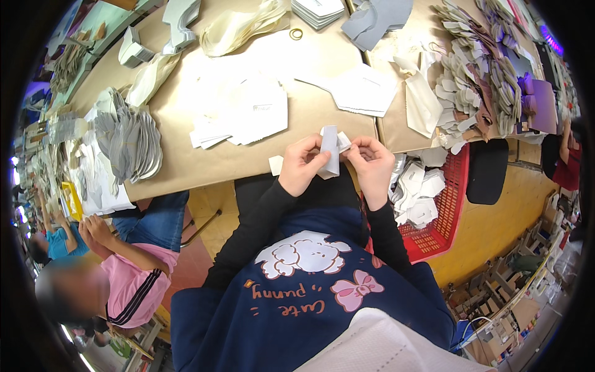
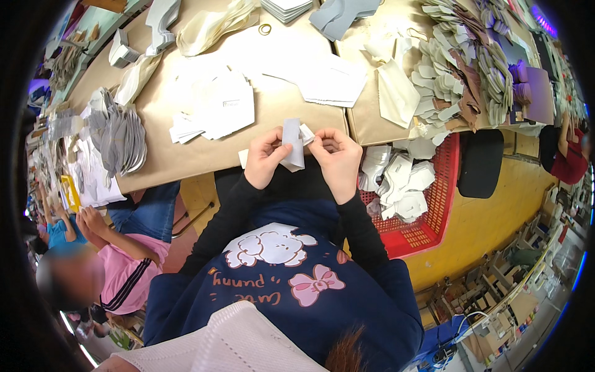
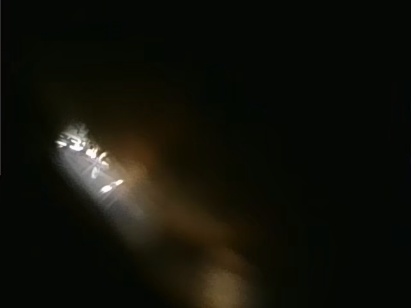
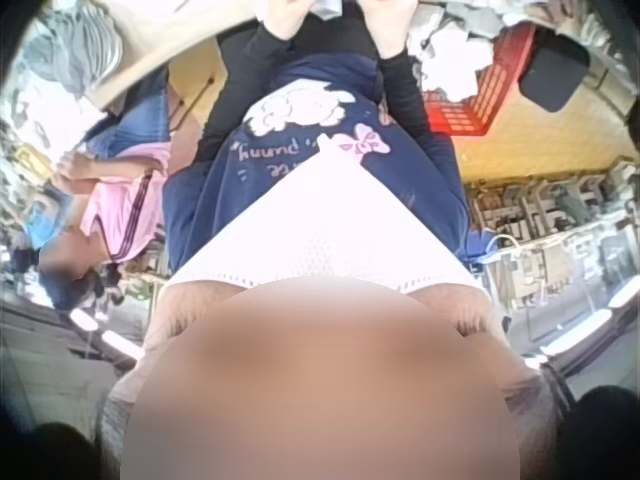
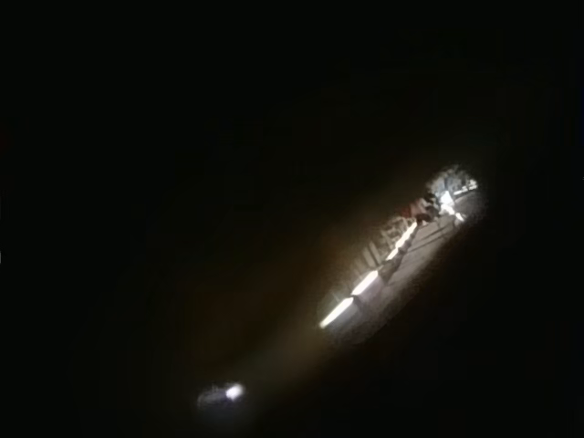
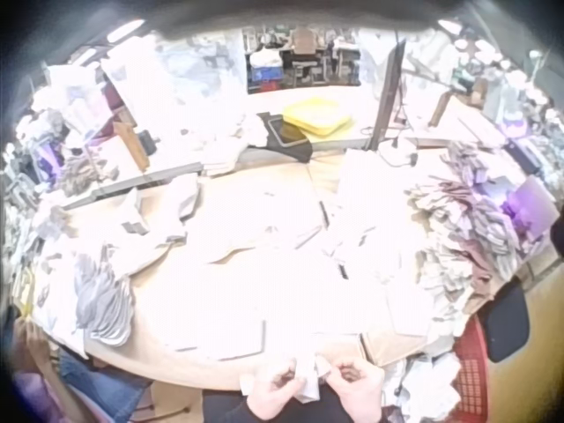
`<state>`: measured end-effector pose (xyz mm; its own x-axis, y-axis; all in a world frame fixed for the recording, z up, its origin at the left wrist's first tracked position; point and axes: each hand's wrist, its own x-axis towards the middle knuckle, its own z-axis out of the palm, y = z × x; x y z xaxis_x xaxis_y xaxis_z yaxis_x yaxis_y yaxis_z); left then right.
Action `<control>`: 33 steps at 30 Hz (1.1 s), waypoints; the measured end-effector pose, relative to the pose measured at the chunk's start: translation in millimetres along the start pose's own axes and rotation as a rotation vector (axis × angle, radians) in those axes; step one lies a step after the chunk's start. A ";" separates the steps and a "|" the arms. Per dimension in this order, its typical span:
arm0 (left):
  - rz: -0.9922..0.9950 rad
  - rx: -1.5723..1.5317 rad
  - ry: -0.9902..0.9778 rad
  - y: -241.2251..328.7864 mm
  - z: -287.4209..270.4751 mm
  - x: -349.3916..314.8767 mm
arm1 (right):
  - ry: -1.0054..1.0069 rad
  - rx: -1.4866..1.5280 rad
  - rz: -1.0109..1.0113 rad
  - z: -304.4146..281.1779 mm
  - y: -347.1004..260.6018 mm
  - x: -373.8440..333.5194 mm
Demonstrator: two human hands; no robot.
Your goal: The person folds small white fabric pieces by hand at a cluttered worktable. They repeatedly pick up pieces, fold them, and place them into a growing stack while occasionally shifting other fabric piles on the table.
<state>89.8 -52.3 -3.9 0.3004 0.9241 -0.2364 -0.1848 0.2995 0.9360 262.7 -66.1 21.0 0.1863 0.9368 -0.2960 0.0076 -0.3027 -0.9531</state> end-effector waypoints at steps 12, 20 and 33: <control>0.123 0.018 0.049 22.2 -0.5 -36.4 | -0.145 -0.068 -0.087 12.8 -30.2 -17.3; 0.214 -0.454 0.375 35.1 -74.3 -90.5 | -0.081 0.258 0.048 20.9 -25.4 5.8; 0.471 0.333 0.334 67.4 -54.2 -86.1 | -0.010 -0.498 -0.206 18.1 -25.1 -3.3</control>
<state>0.8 -98.9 65.4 -0.0581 0.9781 0.1997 0.0899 -0.1941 0.9769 244.2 -58.4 44.8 0.1224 0.9865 -0.1086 0.5082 -0.1563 -0.8469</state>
